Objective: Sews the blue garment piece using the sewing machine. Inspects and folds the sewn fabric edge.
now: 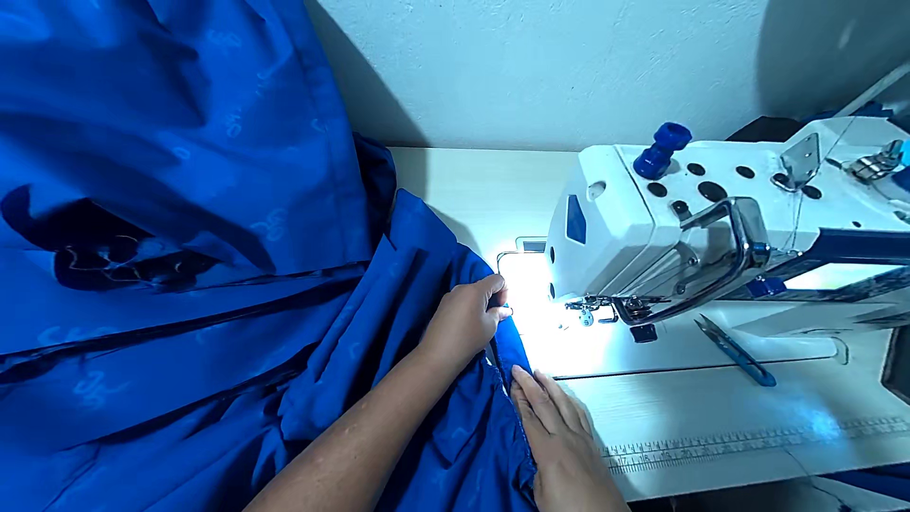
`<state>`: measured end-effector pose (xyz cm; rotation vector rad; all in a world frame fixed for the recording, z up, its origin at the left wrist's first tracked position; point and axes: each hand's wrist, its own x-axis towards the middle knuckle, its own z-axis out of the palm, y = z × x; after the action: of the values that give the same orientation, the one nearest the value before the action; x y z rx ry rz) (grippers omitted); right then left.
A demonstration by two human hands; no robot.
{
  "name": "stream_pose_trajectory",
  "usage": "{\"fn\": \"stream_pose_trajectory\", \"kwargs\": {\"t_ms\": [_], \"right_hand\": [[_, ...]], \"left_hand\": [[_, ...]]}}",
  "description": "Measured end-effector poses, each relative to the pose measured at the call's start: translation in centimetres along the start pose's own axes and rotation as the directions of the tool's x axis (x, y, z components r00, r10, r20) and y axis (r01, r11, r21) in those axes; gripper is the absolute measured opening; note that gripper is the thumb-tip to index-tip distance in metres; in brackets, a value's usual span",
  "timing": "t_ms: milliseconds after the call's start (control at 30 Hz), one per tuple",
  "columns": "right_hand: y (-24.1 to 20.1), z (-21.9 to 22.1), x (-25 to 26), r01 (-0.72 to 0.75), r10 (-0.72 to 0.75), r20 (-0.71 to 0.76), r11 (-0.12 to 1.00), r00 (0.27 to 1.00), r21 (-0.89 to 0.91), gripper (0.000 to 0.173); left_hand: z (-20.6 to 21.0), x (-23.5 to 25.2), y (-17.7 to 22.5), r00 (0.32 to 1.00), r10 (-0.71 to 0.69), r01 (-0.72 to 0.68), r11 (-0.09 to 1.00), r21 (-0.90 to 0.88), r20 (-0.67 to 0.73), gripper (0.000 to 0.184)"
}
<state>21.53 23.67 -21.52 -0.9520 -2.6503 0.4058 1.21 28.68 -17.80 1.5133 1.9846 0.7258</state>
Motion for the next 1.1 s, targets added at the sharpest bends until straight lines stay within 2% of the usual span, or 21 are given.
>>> {"fn": "stream_pose_trajectory", "kwargs": {"t_ms": [67, 133, 200, 300, 433, 633, 800, 933, 1100], "right_hand": [[0.2, 0.3, -0.2, 0.049, -0.048, 0.007, 0.999, 0.999, -0.015, 0.076], [0.4, 0.6, -0.3, 0.079, -0.079, -0.015, 0.997, 0.997, -0.026, 0.072], [0.5, 0.6, -0.3, 0.103, -0.104, -0.014, 0.993, 0.994, -0.054, 0.070], [0.6, 0.3, -0.3, 0.141, -0.139, 0.027, 0.984, 0.990, -0.108, 0.063], [0.9, 0.2, -0.4, 0.156, -0.149, 0.058, 0.977, 0.987, -0.147, 0.053], [0.8, -0.1, -0.5, 0.124, -0.114, 0.082, 0.983, 0.990, -0.138, 0.052], [0.8, -0.2, -0.5, 0.123, -0.110, 0.101, 0.983, 0.989, -0.133, 0.052], [0.8, -0.2, -0.7, 0.123, -0.110, 0.091, 0.981, 0.990, -0.147, 0.052], [0.7, -0.2, -0.9, 0.121, -0.108, 0.085, 0.978, 0.991, -0.171, 0.055]], "left_hand": [[0.7, 0.0, -0.6, 0.992, 0.060, -0.062, 0.998, -0.012, -0.114, 0.006], [0.7, 0.4, -1.0, 0.990, 0.063, -0.068, 0.997, -0.032, -0.129, 0.005], [0.1, 0.8, -0.9, 0.997, 0.001, -0.008, 0.996, -0.086, -0.077, 0.007], [-0.2, 1.4, -0.5, 0.994, -0.085, 0.076, 0.990, -0.121, -0.072, 0.009], [-1.0, 2.7, 0.0, 0.977, -0.206, 0.185, 0.946, -0.266, -0.055, 0.018], [-1.1, 3.8, 0.0, 0.948, -0.262, 0.201, 0.934, -0.294, -0.182, 0.024], [-1.3, 4.2, -0.6, 0.974, -0.188, 0.144, 0.945, -0.294, -0.128, 0.029], [-0.6, 4.2, -0.5, 0.965, -0.162, 0.109, 0.963, -0.246, -0.205, 0.027], [-0.5, 3.9, -0.6, 0.970, -0.113, 0.065, 0.973, -0.220, -0.216, 0.024]]}}
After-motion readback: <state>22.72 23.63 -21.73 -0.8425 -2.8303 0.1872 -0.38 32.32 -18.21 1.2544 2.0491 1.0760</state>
